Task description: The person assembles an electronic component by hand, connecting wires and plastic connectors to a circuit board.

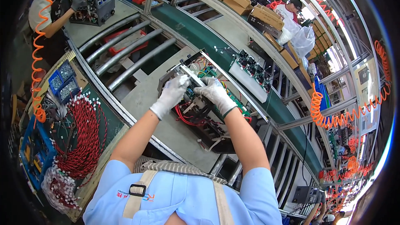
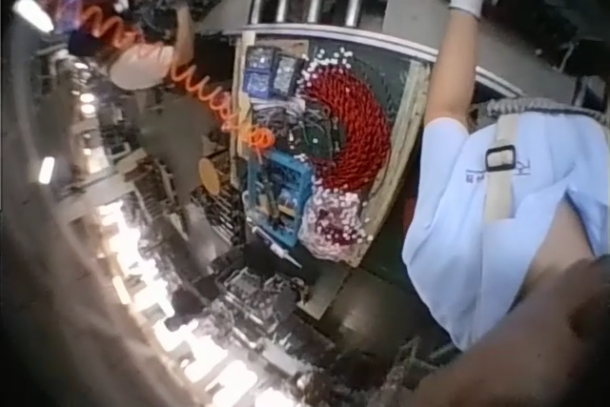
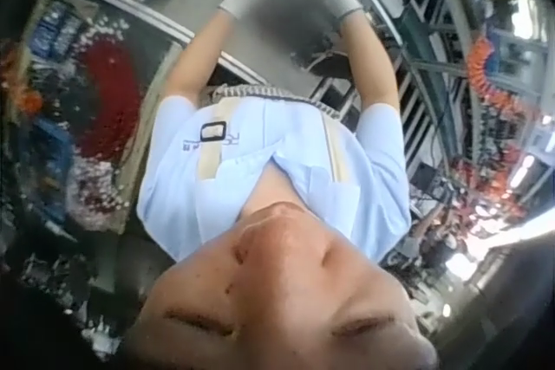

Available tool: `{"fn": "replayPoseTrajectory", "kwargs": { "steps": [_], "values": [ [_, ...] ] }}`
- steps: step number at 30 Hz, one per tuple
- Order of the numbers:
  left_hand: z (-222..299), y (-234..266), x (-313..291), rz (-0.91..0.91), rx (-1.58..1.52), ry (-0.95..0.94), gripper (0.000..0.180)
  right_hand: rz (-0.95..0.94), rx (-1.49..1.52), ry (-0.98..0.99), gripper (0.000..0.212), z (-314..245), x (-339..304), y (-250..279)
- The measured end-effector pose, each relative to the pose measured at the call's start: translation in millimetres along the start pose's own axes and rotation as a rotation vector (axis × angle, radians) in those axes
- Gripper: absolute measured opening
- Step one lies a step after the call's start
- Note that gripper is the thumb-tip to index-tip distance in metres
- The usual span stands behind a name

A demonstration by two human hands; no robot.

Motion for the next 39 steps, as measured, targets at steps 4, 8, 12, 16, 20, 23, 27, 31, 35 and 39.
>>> {"fn": "replayPoseTrajectory", "kwargs": {
  "steps": [4, 8, 12, 16, 20, 23, 27, 31, 35, 39],
  "values": [
    [1.4, 3.6, -33.6, 0.001, -0.529, 0.511, 0.027, 0.146, 0.335, 0.197, 0.035, 27.6, 0.2, 24.7],
    [32.6, -8.0, -43.0, -0.280, -0.775, 0.693, 0.024, 0.139, 0.340, 0.217, 0.029, 24.9, -14.7, 21.1],
    [24.5, -21.8, -30.8, -0.309, -1.030, 0.714, 0.024, 0.235, 0.304, 0.200, 0.023, 30.2, -14.5, 24.8],
    [30.3, -26.7, -35.8, -0.303, -1.099, 0.741, 0.027, 0.182, 0.190, 0.168, 0.022, 19.9, -26.7, 25.4],
    [45.8, -17.9, -44.5, -0.160, -1.206, 0.711, 0.024, 0.052, -0.005, 0.026, 0.029, 5.8, -38.9, 24.4],
    [40.1, -20.8, -54.2, -0.202, -1.310, 0.644, 0.025, 0.150, -0.137, 0.138, 0.032, -5.7, -53.4, 11.2],
    [68.7, -12.5, -59.5, -0.266, -1.316, 0.627, 0.023, 0.284, -0.412, 0.308, 0.066, -32.1, -103.6, -16.1],
    [86.6, 0.0, -61.8, -0.335, -1.217, 0.663, 0.022, 0.294, -0.515, 0.367, 0.077, -26.8, -105.2, -23.4],
    [90.7, -9.8, -67.8, -0.423, -1.076, 0.691, 0.021, 0.305, -0.317, 0.349, 0.077, -24.9, -112.4, -12.7],
    [83.4, -34.1, -73.1, -0.203, -1.482, 0.729, 0.021, 0.217, -0.295, 0.273, 0.063, -33.6, -126.1, -2.1]
  ]
}}
Point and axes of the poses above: each hand's wrist, its own x-axis towards the middle knuckle, its own y-axis out of the back of the hand, z = x × y, the point moved 8 cm from there along x, towards the middle knuckle, and after that the axes turned 9 degrees about -z, right-handed, at the moved point
